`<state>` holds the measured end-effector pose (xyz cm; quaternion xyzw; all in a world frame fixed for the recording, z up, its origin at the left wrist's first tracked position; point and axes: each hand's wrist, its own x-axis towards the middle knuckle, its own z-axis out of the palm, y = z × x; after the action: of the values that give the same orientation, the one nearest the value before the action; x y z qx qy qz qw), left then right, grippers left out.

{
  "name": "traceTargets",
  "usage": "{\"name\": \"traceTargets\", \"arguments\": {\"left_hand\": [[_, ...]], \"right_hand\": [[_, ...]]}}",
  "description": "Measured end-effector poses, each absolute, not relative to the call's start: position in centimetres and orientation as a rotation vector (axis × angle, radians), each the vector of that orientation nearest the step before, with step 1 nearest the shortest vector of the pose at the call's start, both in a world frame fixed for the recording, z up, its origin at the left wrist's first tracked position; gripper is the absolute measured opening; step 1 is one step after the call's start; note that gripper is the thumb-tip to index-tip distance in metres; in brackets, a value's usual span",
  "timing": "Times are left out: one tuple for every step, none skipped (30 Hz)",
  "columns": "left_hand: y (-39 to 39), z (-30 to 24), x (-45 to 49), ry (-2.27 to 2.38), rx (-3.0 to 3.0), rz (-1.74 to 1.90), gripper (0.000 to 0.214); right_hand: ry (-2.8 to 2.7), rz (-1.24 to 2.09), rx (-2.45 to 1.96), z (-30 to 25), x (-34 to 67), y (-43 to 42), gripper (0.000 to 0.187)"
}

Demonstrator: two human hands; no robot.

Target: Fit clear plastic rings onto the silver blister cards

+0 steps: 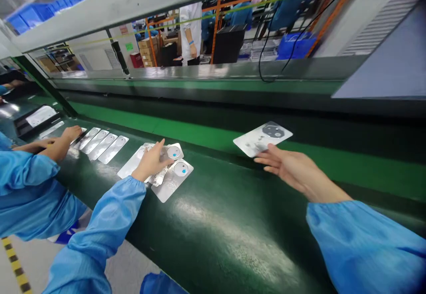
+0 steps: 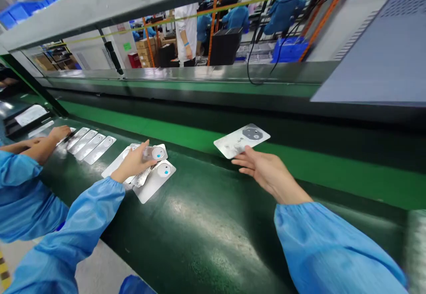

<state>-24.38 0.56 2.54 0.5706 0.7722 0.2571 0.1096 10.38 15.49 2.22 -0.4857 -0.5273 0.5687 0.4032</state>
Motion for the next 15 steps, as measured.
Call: {"name": "traceTargets", "arguments": {"left_hand": [[1.1,2.6,-25.2,2.294,1.668,0.705,0.068],[1.7,2.7,-25.7,2.302,1.663,0.698,0.062],[2.3,2.9,-25.9,2.304,1.662,0.715,0.055],[2.8,3.4,-25.7,2.309,1.659,0.733,0.047],[3.2,3.9,-25.2,2.305,1.656,0.751,0.039],[3.5,4.5,-24.4,2.286,1.659,0.769,0.032],[3.6,5.0,-23.3,2.253,1.674,0.777,0.027],[3.6,5.4,-21.8,2.189,1.681,0.792,0.027],[3.4,5.5,-20.0,2.086,1.659,0.826,0.031],[3.1,5.3,-18.0,1.959,1.610,0.868,0.035],[2.6,5.0,-15.9,1.788,1.494,0.935,0.039],[2.0,4.4,-13.7,1.613,1.349,0.991,0.040],[1.4,3.7,-11.7,1.468,1.214,1.026,0.040],[0.8,3.0,-9.9,1.347,1.094,1.043,0.038],[0.4,2.4,-8.3,1.254,0.999,1.052,0.037]], "right_hand": [[-1.291,1.526,-1.296,2.0,10.1,15.4,0.033],[-1.277,1.644,-1.352,1.6,9.8,14.7,0.027],[-1.301,1.746,-1.363,1.1,9.6,13.7,0.024],[-1.366,1.786,-1.315,0.5,9.4,12.4,0.024],[-1.442,1.816,-1.251,-0.1,9.2,10.9,0.026],[-1.523,1.825,-1.173,-0.6,9.1,9.4,0.031],[-1.591,1.810,-1.100,-0.9,9.0,7.9,0.036],[-1.635,1.791,-1.042,-1.1,8.8,6.6,0.042],[-1.652,1.776,-0.998,-1.1,8.6,5.4,0.047],[-1.655,1.766,-0.964,-0.9,8.5,4.5,0.051],[-1.651,1.758,-0.937,-0.7,8.4,3.6,0.052],[-1.648,1.758,-0.914,-0.5,8.5,3.0,0.049],[-1.651,1.763,-0.898,-0.2,8.7,2.5,0.048],[-1.664,1.770,-0.890,-0.1,9.1,2.0,0.048],[-1.687,1.772,-0.889,0.0,9.6,1.7,0.050]]}}
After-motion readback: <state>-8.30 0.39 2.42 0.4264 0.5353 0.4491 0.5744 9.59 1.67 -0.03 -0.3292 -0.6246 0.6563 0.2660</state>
